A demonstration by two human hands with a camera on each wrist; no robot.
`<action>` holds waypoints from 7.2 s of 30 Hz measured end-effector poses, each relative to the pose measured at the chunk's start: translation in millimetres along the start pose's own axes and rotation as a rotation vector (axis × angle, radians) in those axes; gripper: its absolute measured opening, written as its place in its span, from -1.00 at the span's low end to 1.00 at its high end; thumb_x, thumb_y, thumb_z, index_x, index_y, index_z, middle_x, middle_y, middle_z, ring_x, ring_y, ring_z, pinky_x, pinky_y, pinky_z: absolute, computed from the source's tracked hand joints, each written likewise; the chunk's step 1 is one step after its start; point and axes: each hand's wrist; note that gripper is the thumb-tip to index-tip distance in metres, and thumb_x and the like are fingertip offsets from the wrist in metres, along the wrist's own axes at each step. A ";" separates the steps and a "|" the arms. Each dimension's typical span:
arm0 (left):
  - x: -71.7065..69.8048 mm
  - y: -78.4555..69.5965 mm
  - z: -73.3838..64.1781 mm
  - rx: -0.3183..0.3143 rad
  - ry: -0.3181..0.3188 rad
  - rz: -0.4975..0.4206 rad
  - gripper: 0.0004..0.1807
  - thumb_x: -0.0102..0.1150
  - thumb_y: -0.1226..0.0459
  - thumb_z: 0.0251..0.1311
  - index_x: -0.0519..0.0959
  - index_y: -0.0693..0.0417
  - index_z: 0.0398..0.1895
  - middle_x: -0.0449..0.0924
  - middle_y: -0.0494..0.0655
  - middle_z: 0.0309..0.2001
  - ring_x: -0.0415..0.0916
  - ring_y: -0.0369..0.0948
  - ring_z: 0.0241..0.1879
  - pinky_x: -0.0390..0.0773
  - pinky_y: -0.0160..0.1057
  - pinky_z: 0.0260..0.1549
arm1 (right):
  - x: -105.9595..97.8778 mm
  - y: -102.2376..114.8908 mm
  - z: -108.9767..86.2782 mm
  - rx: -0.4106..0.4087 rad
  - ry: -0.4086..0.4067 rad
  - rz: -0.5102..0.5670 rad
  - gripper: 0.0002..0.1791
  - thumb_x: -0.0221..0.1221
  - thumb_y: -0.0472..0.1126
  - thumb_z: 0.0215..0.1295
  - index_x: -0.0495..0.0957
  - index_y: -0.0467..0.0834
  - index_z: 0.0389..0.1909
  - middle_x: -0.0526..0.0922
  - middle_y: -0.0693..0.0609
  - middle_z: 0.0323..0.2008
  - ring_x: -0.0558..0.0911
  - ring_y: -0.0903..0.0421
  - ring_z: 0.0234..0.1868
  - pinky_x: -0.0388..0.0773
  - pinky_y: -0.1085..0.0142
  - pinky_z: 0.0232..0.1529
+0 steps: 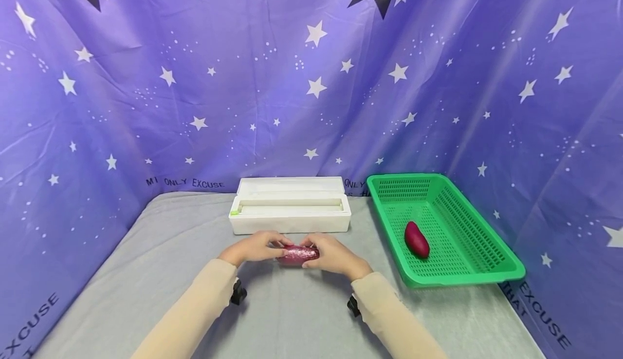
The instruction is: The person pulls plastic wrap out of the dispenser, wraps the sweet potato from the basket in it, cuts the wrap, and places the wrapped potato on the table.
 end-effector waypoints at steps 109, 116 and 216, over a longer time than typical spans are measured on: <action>39.6 -28.1 -4.3 0.224 0.028 0.317 -0.44 0.68 0.23 -0.25 0.33 -0.08 -0.48 0.26 -0.34 -0.47 0.22 -0.39 -0.45 0.26 -0.49 -0.47 | -0.2 -4.8 -19.5 0.047 0.087 0.158 -0.43 0.20 -0.04 0.44 0.34 -0.06 0.40 0.63 0.11 -0.27 0.61 0.18 -0.25 0.56 0.23 -0.17; 40.5 -35.7 -6.5 0.264 0.087 0.323 -0.51 0.67 0.15 -0.21 0.42 -0.06 -0.44 0.35 -0.29 -0.40 0.26 -0.40 -0.40 0.30 -0.50 -0.43 | -1.9 -4.0 -19.2 0.045 0.090 0.159 -0.43 0.19 -0.02 0.45 0.33 -0.08 0.40 0.64 0.08 -0.26 0.62 0.18 -0.25 0.57 0.24 -0.19; 44.5 -22.3 10.7 -0.135 -0.053 -0.483 -0.76 0.34 0.38 0.24 0.44 0.22 -0.19 0.59 -0.01 -0.44 0.67 -0.15 -0.44 0.70 -0.17 -0.39 | 30.1 0.1 -9.6 0.220 -0.075 0.338 -0.78 0.03 -0.06 0.57 0.36 -0.09 0.05 0.57 0.03 -0.42 0.56 0.17 -0.53 0.58 0.28 -0.49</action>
Point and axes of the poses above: each hand's wrist, its own z-axis towards the middle knuckle, its own x-axis out of the palm, y = z × x
